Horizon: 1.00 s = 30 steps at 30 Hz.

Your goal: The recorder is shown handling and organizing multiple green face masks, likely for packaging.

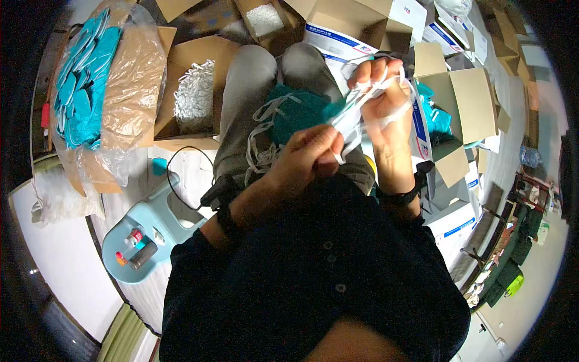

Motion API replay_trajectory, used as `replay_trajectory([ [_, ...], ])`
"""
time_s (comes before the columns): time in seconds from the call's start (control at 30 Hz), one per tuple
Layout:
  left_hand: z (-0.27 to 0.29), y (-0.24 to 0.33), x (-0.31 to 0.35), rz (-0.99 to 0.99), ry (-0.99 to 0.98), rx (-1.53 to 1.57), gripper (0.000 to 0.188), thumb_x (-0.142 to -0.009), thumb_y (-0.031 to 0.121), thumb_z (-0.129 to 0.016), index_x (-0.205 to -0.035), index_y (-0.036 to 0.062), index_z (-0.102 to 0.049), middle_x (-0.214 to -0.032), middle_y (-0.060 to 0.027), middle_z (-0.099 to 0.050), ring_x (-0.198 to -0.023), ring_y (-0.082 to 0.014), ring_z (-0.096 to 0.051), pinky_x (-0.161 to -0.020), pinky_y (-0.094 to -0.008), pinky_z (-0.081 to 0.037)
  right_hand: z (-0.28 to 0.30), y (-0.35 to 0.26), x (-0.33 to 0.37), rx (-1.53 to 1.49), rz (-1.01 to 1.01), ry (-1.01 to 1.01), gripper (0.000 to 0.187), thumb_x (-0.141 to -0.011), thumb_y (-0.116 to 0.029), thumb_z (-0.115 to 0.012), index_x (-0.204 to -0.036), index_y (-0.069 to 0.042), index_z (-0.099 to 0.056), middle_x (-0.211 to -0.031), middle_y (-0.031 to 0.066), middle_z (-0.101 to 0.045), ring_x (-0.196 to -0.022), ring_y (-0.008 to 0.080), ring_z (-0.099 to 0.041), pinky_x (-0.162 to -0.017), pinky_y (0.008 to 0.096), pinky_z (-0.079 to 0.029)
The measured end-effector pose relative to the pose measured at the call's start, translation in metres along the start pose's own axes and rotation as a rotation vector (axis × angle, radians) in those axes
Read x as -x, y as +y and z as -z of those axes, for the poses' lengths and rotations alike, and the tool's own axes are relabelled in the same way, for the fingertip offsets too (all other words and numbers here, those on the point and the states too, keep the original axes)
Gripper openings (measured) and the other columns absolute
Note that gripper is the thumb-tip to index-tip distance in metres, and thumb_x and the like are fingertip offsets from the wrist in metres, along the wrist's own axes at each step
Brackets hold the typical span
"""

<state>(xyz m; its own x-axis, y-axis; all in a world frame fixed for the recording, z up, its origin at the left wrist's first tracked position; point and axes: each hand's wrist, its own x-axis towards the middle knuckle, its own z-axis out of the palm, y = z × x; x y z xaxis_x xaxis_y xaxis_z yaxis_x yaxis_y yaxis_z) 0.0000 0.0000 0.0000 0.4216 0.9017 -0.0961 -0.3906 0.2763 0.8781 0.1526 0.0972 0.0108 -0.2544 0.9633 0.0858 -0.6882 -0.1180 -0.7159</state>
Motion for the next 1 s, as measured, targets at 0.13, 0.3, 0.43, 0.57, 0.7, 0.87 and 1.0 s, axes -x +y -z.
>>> replay_trajectory([
  [0.13,0.002,-0.007,-0.012,0.205,-0.039,0.52,0.028,-0.099,0.025,-0.041,-0.094,0.0024,-0.057,-0.065,0.0046,-0.038,-0.056,-0.0073,-0.035,-0.054,-0.0222,-0.03,-0.014,-0.004,0.009,0.148,0.04,0.041,0.037,-0.098,-0.036,-0.043,-0.078,-0.006,-0.052,-0.084,0.0151,-0.063,-0.079,0.0214,-0.058,-0.076,0.0318,-0.045],
  [0.3,0.001,-0.006,-0.014,0.24,-0.044,0.349,0.021,-0.097,0.02,-0.046,-0.098,0.0021,-0.057,-0.066,0.0034,-0.043,-0.059,-0.0076,-0.041,-0.057,-0.0228,-0.035,-0.022,-0.015,0.014,0.052,0.057,0.145,0.04,-0.098,-0.038,-0.042,-0.08,-0.003,-0.053,-0.08,0.0142,-0.063,-0.064,0.0228,-0.062,-0.062,0.0326,-0.051],
  [0.43,-0.001,-0.005,-0.009,0.224,-0.026,0.298,0.014,-0.092,0.015,-0.044,-0.093,0.0032,-0.051,-0.067,-0.0003,-0.041,-0.063,-0.0117,-0.041,-0.059,-0.0244,-0.034,-0.019,-0.024,0.017,0.037,0.016,0.071,0.037,-0.098,-0.037,-0.044,-0.085,-0.004,-0.055,-0.072,0.0086,-0.059,-0.051,0.0143,-0.051,-0.048,0.025,-0.043],
  [0.57,0.026,-0.023,-0.002,0.274,-0.147,0.478,0.02,-0.09,0.02,-0.045,-0.076,0.0056,-0.051,-0.073,-0.0044,-0.049,-0.07,-0.0152,-0.047,-0.067,-0.0266,-0.038,-0.017,-0.041,0.024,0.307,0.167,0.225,0.038,-0.098,-0.038,-0.045,-0.09,-0.003,-0.057,-0.055,-0.0016,-0.044,-0.044,0.0047,-0.027,-0.042,0.0209,-0.018],
  [0.7,0.061,0.005,-0.015,0.366,0.022,-0.212,0.032,-0.094,0.031,-0.049,-0.073,0.0082,-0.056,-0.077,-0.0012,-0.056,-0.062,-0.009,-0.044,-0.056,-0.0243,-0.037,-0.006,-0.06,0.034,0.532,0.179,0.273,0.042,-0.097,-0.04,-0.046,-0.095,-0.001,-0.062,-0.056,-0.004,-0.044,-0.046,0.0033,-0.027,-0.044,0.0203,-0.018],
  [0.87,0.092,-0.016,-0.049,-0.339,0.173,-1.294,0.03,-0.077,0.027,-0.072,-0.094,0.0057,-0.061,-0.081,-0.0164,-0.061,-0.081,-0.0343,-0.062,-0.072,-0.0402,-0.049,-0.002,-0.049,0.046,0.932,-0.007,0.268,0.046,-0.095,-0.042,-0.049,-0.082,-0.004,-0.071,-0.063,-0.0052,-0.052,-0.053,0.0014,-0.036,-0.048,0.0195,-0.025],
  [1.0,0.106,-0.015,-0.059,-0.193,0.042,-1.188,0.022,-0.075,0.02,-0.071,-0.089,0.0056,-0.063,-0.08,-0.0106,-0.059,-0.076,-0.028,-0.056,-0.067,-0.0374,-0.044,0.005,-0.031,0.051,1.075,-0.023,0.259,0.015,-0.085,-0.016,-0.069,-0.089,-0.001,-0.069,-0.077,0.002,-0.065,-0.069,0.0068,-0.055,-0.064,0.0205,-0.043],
])
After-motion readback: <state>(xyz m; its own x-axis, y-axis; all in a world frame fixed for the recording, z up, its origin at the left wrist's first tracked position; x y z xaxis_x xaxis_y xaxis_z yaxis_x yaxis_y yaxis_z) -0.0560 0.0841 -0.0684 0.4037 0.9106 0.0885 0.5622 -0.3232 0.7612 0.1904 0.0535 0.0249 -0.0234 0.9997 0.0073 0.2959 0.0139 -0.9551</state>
